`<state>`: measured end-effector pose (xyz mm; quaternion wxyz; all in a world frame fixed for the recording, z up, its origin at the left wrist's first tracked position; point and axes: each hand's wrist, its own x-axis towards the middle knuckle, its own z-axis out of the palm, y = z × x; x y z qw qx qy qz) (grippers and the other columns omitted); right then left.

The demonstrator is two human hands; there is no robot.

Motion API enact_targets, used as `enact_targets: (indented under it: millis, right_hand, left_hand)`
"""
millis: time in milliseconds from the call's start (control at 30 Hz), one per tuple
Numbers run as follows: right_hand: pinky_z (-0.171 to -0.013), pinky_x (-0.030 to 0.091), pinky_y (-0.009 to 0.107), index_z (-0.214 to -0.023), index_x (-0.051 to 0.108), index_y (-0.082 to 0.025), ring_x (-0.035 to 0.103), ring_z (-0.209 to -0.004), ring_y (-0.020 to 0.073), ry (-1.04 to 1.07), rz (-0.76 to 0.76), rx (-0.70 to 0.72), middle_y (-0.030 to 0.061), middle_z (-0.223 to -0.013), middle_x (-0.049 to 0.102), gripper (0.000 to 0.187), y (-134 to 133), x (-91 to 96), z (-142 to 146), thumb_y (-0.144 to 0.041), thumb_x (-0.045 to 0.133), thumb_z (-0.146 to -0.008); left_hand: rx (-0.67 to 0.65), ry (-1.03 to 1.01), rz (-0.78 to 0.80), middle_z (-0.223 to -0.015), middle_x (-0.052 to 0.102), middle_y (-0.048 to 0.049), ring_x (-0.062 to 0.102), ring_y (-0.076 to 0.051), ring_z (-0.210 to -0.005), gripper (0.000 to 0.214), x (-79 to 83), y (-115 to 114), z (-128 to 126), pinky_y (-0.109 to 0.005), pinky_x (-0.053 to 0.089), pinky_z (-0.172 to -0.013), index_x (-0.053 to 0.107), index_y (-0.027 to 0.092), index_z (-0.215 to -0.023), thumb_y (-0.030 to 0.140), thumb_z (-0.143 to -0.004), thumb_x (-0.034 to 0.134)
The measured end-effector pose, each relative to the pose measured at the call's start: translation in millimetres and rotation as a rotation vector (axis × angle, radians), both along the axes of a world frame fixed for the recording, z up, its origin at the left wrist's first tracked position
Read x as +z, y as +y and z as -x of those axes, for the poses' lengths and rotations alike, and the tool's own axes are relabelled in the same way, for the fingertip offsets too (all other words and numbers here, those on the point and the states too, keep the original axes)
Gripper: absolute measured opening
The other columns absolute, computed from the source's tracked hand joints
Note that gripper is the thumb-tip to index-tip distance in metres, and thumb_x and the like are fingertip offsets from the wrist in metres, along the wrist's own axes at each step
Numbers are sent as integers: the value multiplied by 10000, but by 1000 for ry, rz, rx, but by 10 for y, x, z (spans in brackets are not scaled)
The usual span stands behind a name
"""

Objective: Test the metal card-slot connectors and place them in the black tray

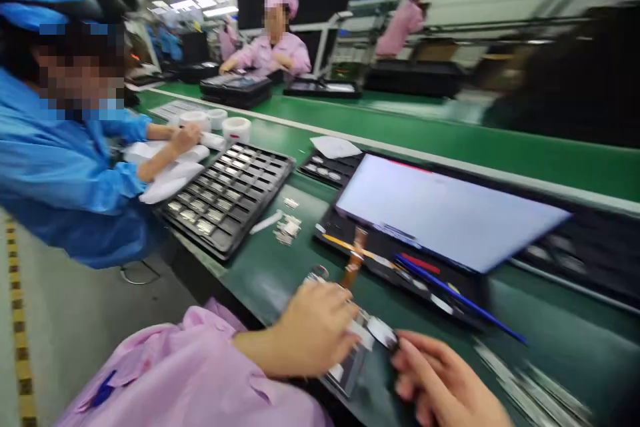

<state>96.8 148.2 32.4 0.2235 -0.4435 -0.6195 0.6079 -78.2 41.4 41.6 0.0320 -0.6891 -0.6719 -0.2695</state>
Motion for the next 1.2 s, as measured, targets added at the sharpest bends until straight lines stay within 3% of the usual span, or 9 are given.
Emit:
enact_targets:
  millis: [167, 300, 500, 1200]
  right_hand:
    - [-310, 376, 145, -961, 613, -153, 553, -431, 85, 190, 150, -32, -6, -656, 615, 408, -127, 194, -20, -469, 744, -738]
    - [-280, 308, 112, -1061, 658, -131, 526, -402, 54, 369, 446, 107, 0, -663, 626, 377, -135, 273, -77, -395, 693, -794]
    - [-269, 305, 106, -1169, 675, -119, 526, -420, 45, 463, 608, 207, 12, -693, 637, 375, -124, 258, -176, -344, 615, -876]
    - [-298, 347, 122, -1232, 634, -124, 538, -448, 61, 453, 635, 272, 48, -773, 677, 418, -115, 232, -149, -370, 577, -898]
  left_hand:
    - [9, -56, 44, -1287, 626, -98, 547, -272, -1212, 283, 9, -67, -36, -456, 422, -1037, 590, 149, -1190, 247, -930, 543]
    - [-6, -1, 19, -1269, 635, -119, 566, -296, -1177, 283, -11, -79, -11, -477, 445, -991, 604, 131, -1178, 259, -934, 541]
    - [-2, 26, 24, -1269, 637, -112, 563, -291, -1187, 290, 23, -97, -17, -465, 445, -984, 606, 123, -1181, 266, -940, 531]
    - [0, 5, 20, -1275, 639, -108, 565, -271, -1205, 290, 6, -95, -27, -443, 458, -1018, 625, 134, -1187, 261, -958, 500]
